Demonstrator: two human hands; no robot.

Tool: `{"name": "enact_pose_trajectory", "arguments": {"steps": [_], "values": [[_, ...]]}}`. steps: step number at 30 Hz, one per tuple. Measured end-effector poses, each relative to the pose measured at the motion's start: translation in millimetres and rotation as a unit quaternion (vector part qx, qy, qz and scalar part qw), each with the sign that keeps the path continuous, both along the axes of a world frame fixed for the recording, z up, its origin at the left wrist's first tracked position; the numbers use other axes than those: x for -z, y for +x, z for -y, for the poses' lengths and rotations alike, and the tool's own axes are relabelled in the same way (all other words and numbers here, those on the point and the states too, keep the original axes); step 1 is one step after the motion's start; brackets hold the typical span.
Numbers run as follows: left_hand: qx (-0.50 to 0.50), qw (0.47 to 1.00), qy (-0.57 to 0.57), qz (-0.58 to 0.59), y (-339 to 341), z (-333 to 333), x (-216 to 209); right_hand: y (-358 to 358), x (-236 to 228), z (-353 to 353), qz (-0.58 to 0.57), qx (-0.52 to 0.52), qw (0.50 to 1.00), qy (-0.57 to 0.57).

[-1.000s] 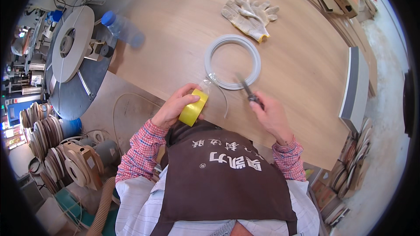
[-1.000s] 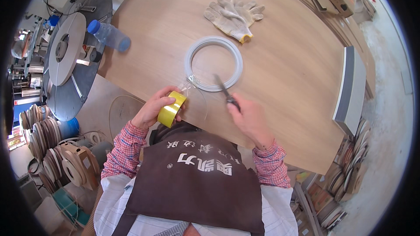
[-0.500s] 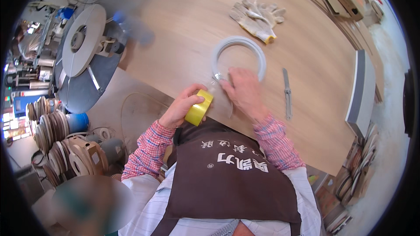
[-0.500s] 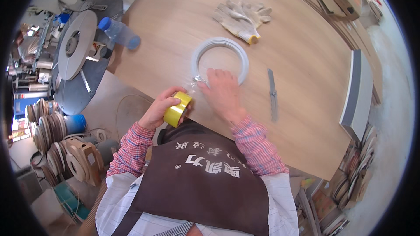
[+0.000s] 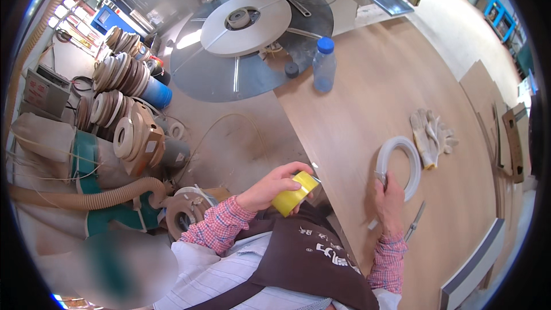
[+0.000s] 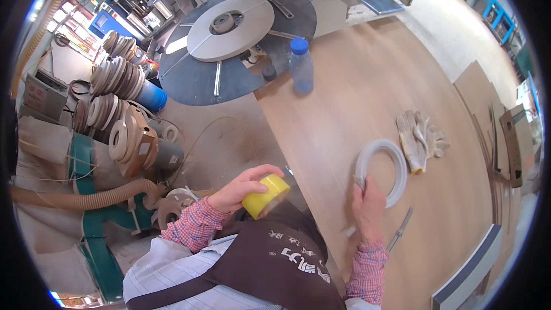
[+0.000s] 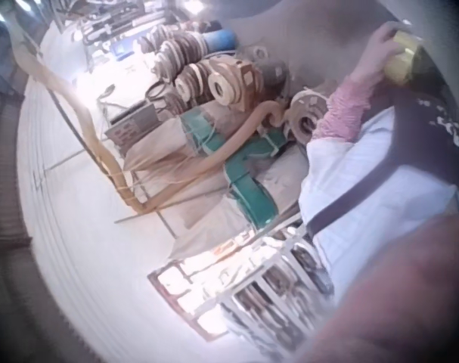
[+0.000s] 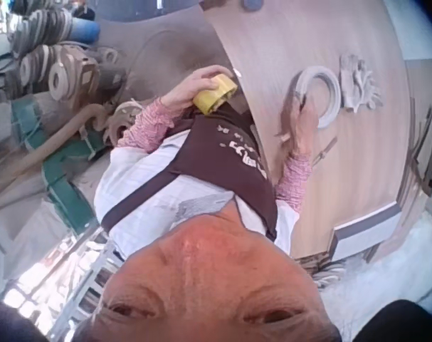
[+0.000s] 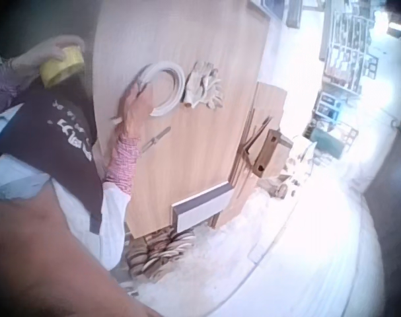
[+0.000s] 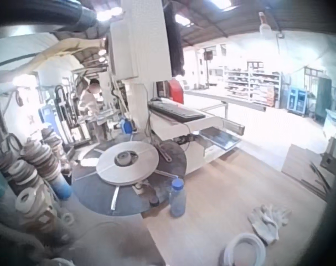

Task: The person applies yellow tape to the edges of several circular rings on a workbench. They use a utility knife to cut the tape and smooth it onto the rings, handling each ring individually.

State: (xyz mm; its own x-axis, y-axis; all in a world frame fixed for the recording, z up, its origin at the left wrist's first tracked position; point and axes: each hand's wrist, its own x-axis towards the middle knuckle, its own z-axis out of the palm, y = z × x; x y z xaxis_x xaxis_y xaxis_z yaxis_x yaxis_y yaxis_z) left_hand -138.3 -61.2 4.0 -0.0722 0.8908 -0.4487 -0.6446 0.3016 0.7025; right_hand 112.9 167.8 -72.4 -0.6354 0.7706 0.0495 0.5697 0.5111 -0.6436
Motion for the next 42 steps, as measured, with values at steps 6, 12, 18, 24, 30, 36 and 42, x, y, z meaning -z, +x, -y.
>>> {"name": "enact_pose_trajectory", "arguments": {"steps": [6,12,18,24,30,36,42], "values": [[-0.011,0.993,0.117,-0.002,-67.9,-13.5,-10.2,-10.7,-94.4,22.1,-0.203,0.075,0.958,-0.190],[-0.026,0.981,0.193,-0.017,-162.7,13.8,-31.6,-133.1,-167.4,56.8,-0.192,-0.136,0.967,0.099],[-0.173,0.962,0.211,0.003,-249.1,79.0,-15.1,-367.0,-184.4,48.3,-0.114,-0.316,0.939,0.080],[-0.278,0.940,0.194,-0.024,-278.4,136.7,-10.8,-562.8,-110.5,23.1,-0.095,-0.357,0.907,0.201],[-0.352,0.916,0.192,-0.023,-288.7,152.5,-2.3,-635.6,-48.3,17.1,0.051,-0.289,0.912,0.286],[-0.434,0.889,0.147,-0.030,-314.3,132.7,10.0,-640.3,-78.7,12.1,0.177,-0.288,0.931,0.140],[-0.491,0.862,0.126,-0.028,-367.8,68.4,24.8,-649.2,-89.6,3.8,0.245,-0.305,0.919,0.040]]}}
